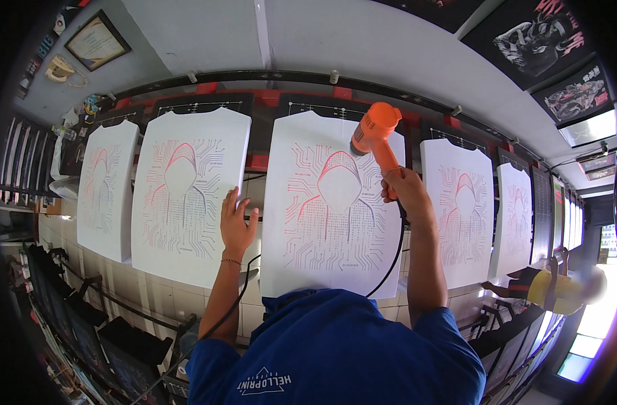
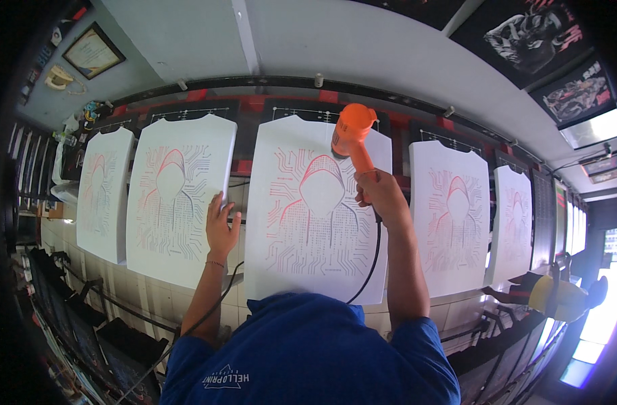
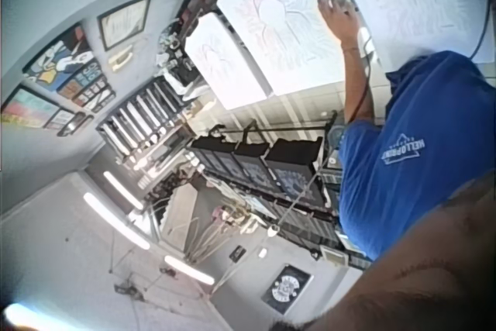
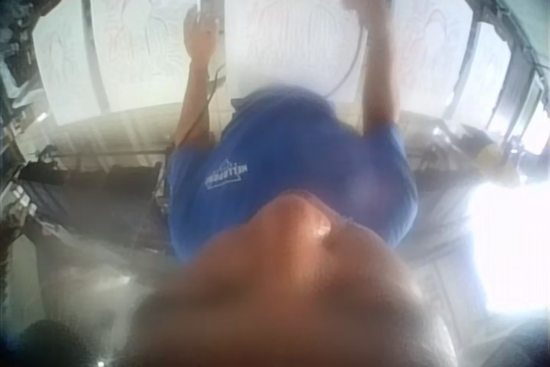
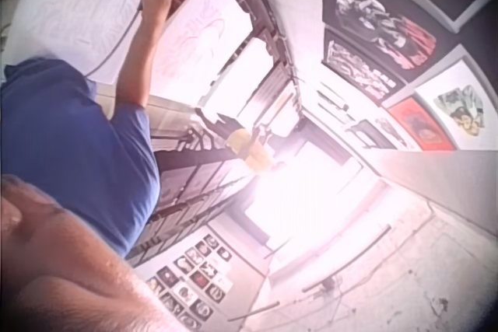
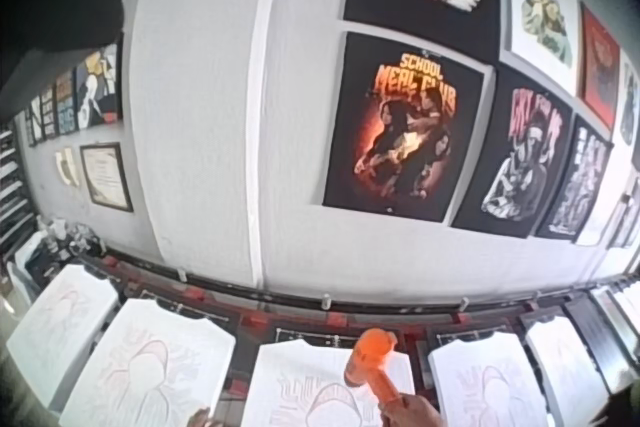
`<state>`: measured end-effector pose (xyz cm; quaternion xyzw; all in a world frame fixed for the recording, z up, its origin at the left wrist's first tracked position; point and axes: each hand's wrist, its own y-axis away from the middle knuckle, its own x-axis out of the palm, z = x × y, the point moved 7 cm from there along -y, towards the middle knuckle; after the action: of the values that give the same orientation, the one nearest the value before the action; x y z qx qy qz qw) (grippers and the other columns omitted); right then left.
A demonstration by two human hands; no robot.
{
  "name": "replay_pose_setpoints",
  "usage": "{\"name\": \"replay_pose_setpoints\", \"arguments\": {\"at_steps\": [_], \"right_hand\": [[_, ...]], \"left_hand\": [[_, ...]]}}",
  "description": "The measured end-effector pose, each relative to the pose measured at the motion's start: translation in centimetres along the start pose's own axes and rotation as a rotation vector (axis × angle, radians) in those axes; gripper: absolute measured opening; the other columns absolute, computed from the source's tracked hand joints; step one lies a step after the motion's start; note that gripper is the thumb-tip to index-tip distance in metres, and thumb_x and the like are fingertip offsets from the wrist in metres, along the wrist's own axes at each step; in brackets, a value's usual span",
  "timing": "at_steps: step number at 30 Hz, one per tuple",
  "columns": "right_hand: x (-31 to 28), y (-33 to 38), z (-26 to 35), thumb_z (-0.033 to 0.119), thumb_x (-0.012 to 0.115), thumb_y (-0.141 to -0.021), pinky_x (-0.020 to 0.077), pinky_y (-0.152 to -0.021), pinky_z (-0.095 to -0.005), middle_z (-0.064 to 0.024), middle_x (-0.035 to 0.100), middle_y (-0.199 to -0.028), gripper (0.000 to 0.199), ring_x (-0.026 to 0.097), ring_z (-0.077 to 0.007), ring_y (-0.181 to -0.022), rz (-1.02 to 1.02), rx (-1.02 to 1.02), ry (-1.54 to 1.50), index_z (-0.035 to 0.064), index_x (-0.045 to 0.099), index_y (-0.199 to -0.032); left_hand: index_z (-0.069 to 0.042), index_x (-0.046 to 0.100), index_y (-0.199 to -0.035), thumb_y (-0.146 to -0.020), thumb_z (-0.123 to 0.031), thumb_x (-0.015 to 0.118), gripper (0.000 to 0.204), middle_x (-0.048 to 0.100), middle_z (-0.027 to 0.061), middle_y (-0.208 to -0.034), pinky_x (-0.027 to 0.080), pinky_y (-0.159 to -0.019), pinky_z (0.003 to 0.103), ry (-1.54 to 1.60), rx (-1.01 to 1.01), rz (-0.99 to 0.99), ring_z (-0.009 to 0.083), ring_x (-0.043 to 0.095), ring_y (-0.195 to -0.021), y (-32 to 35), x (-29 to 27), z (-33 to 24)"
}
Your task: The person uses an orange heat gun to apply heat to a printed design on a white t-shirt laid flat on a work surface. The person moves the heat gun systematically across the graphic area while occasionally touching the shirt with their left hand.
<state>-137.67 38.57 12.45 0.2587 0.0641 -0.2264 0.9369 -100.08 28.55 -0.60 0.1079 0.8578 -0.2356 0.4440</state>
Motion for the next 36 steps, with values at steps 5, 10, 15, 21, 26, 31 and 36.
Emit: {"name": "replay_pose_setpoints", "arguments": {"at_steps": [5,10,15,21,26,31,36], "right_hand": [[0.3,-0.6,0.0,0.026,0.064,-0.093,0.0494,-0.057,-0.0264,-0.0040,0.059,-0.074,0.028,0.059,-0.0116,-0.061,-0.002,-0.006,-0.002,-0.0018,0.061,-0.092],[0.9,-0.8,0.0,0.027,0.063,-0.093,0.0505,-0.058,-0.0262,-0.0037,0.059,-0.072,0.029,0.059,-0.0113,-0.062,0.029,-0.036,0.012,-0.0017,0.062,-0.093],[-0.5,-0.4,-0.2,0.027,0.064,-0.093,0.0505,-0.059,-0.0268,-0.0037,0.059,-0.072,0.030,0.059,-0.0117,-0.061,-0.039,-0.013,0.026,-0.0023,0.062,-0.094],[-2.1,0.4,-0.4,0.026,0.060,-0.094,0.0493,-0.059,-0.0280,-0.0040,0.059,-0.073,0.026,0.057,-0.0119,-0.061,-0.090,-0.013,0.049,-0.0004,0.059,-0.096],[-3.0,1.7,-0.7,0.025,0.062,-0.092,0.0502,-0.058,-0.0276,-0.0038,0.058,-0.072,0.027,0.059,-0.0122,-0.061,-0.051,0.024,0.016,-0.0019,0.059,-0.094],[-3.6,5.6,-2.4,0.021,0.061,-0.091,0.0488,-0.056,-0.0284,-0.0046,0.058,-0.073,0.024,0.058,-0.0129,-0.059,-0.002,0.099,0.047,-0.0026,0.058,-0.095],[-3.2,8.2,-3.0,0.019,0.063,-0.091,0.0494,-0.056,-0.0279,-0.0040,0.058,-0.073,0.022,0.058,-0.0126,-0.060,0.008,0.169,0.020,-0.0024,0.058,-0.095]], "left_hand": [[-0.001,0.067,-0.107,-0.090,-0.028,0.064,0.032,0.047,0.0151,-0.146,0.037,-0.110,0.048,0.007,-0.002,0.002,0.0379,0.043,-0.134,0.0,0.1,0.1],[-0.001,0.067,-0.107,-0.090,-0.027,0.064,0.031,0.047,0.0153,-0.146,0.036,-0.110,0.049,-0.017,0.007,0.001,0.0381,0.043,-0.134,0.1,0.2,0.2],[-0.001,0.067,-0.107,-0.089,-0.026,0.065,0.031,0.047,0.0157,-0.146,0.036,-0.110,0.049,-0.012,0.005,0.001,0.0382,0.043,-0.134,0.0,0.2,0.2],[-0.002,0.067,-0.107,-0.089,-0.026,0.065,0.030,0.047,0.0159,-0.146,0.037,-0.110,0.047,-0.003,-0.002,0.000,0.0381,0.043,-0.134,-0.1,0.1,0.1],[-0.002,0.067,-0.107,-0.089,-0.026,0.065,0.030,0.047,0.0158,-0.146,0.037,-0.110,0.047,-0.010,-0.009,0.004,0.0382,0.043,-0.134,0.1,0.2,0.2],[-0.002,0.067,-0.107,-0.090,-0.026,0.064,0.030,0.047,0.0155,-0.146,0.037,-0.110,0.047,0.003,-0.012,0.004,0.0384,0.043,-0.135,0.1,0.2,0.2],[-0.001,0.068,-0.106,-0.091,-0.026,0.064,0.030,0.046,0.0145,-0.147,0.037,-0.110,0.047,-0.001,-0.003,0.004,0.0381,0.043,-0.135,0.2,0.3,0.2]]}}
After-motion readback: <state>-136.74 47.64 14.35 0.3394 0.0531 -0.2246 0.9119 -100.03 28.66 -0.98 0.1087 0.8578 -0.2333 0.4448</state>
